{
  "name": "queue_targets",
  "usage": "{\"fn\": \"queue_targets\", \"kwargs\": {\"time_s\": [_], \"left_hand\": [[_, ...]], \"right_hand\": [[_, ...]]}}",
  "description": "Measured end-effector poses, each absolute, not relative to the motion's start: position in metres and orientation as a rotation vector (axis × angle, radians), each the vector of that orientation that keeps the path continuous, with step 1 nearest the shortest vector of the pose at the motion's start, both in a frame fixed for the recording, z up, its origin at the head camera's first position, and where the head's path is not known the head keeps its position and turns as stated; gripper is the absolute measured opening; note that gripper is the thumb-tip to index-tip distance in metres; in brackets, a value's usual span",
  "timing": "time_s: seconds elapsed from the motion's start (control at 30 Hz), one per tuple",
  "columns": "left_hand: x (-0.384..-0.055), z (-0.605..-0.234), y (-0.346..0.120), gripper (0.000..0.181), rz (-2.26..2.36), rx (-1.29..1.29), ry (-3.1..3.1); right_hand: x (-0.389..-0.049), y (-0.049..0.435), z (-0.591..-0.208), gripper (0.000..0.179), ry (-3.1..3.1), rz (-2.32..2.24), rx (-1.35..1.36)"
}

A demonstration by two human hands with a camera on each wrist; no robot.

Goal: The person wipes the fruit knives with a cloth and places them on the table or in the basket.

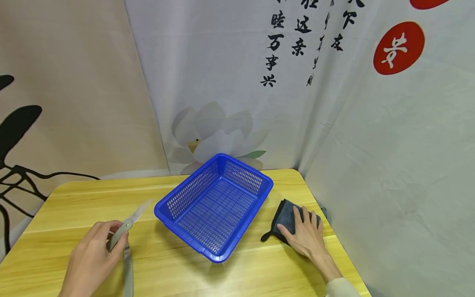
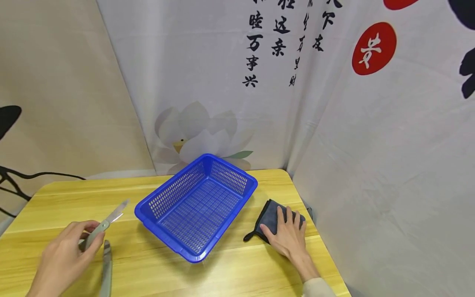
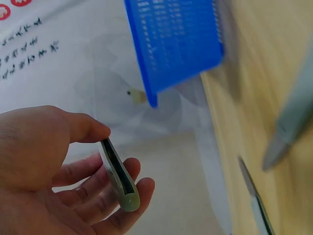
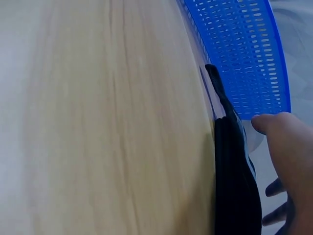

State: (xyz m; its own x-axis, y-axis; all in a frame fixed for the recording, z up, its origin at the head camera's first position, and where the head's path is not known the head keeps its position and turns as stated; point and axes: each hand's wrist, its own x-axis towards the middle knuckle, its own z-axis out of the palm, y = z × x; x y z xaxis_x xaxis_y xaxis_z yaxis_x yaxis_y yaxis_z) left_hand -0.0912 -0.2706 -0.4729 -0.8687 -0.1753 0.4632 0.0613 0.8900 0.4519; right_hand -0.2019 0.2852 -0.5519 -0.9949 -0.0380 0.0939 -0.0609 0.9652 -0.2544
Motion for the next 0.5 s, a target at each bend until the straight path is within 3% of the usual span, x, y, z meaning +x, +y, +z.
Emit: {"fn": "queue_targets", "kwargs": {"time_s": [0.27,0.5], "left_hand": [[-0.113,-0.462,-0.239,0.026,-0.694,-0.112,-2.449],[-0.125,-0.452,-0.218,0.024,-0.734,-0.177,-2.491]], "right_hand": [[-0.212,0.281,-0.558,0.127,-3.142,0.455,-0.060],[-0.220,0.277,-0.557,0.126,-3.164,0.455,-0.082]]}}
